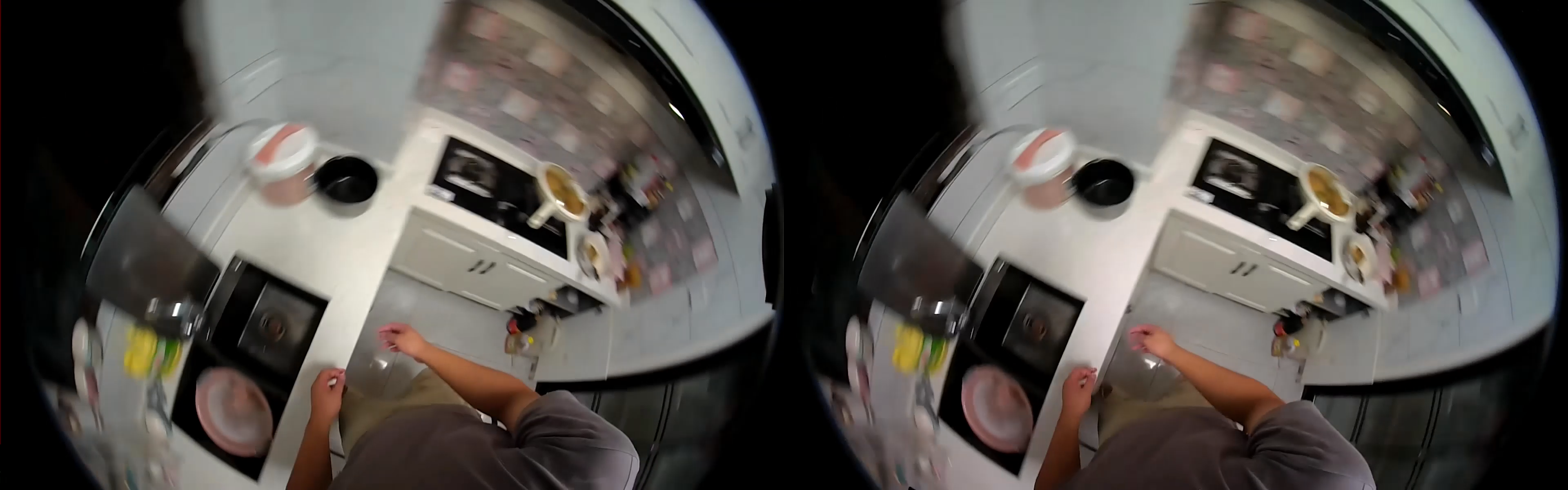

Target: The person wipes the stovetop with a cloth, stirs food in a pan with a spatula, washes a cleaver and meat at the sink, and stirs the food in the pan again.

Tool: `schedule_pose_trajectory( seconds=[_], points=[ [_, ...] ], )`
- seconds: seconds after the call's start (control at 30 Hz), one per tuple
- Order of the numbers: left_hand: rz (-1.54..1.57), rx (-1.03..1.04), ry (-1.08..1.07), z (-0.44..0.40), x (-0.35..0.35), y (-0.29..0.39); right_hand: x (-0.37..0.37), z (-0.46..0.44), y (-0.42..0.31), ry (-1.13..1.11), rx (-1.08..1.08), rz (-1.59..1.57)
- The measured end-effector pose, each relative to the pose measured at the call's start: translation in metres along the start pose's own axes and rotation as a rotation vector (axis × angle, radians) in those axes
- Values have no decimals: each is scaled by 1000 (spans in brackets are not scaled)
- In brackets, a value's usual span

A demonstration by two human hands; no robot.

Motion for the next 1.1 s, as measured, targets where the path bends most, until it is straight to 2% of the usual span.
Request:
schedule_pose_trajectory(
  seconds=[0.03,0.07,0.23,0.4,0.5,0.57,0.6,0.67,0.7,0.77,0.8,0.87,0.9,0.93,0.97,1.0,1.07,1.1],
  points=[
    [88,29,-108,-20,11,11,-11,5,-12,24,-9,-73],
    [28,110,-197,-41,23,20,-27,11,-21,84,-47,-117],
    [-79,235,-549,-122,92,117,-87,49,-54,103,-252,-261],
    [-63,281,-742,-167,196,200,-202,93,-54,267,-384,-526],
    [-32,321,-787,-180,267,240,-284,125,-48,428,-367,-639],
    [-170,385,-733,-197,314,256,-346,139,-41,574,-377,-691],
    [-179,382,-733,-203,335,270,-372,145,-43,569,-375,-699],
    [-199,379,-518,-219,368,311,-430,164,-49,722,-429,-702],
    [-203,371,-507,-224,387,333,-454,168,-61,709,-425,-700],
    [-238,501,-420,-235,413,392,-499,183,-103,762,-540,-484],
    [-241,495,-413,-241,428,412,-522,185,-126,809,-612,-374],
    [-315,916,-255,-240,452,472,-557,201,-188,976,-799,-35],
    [-319,908,-250,-246,465,492,-569,205,-221,1051,-1024,162],
    [-355,958,-279,-249,478,511,-589,198,-242,1026,-910,130],
    [-390,1008,-309,-252,490,523,-602,198,-270,1089,-783,270],
    [-396,1002,-304,-259,498,527,-621,185,-288,1157,-799,419],
    [-502,959,-259,-281,516,526,-647,166,-324,1200,-688,567],
    [-549,893,-225,-302,525,504,-662,156,-338,1235,-634,623]
  ],
)
Point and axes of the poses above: each hand's wrist, its own z-axis away from the middle knuckle, its own x-axis out of the palm, y = z × x, the point moved 7 cm from there along -z, towards the middle knuckle, and after that the axes turned 13 degrees about -z, right-handed, at the moved point
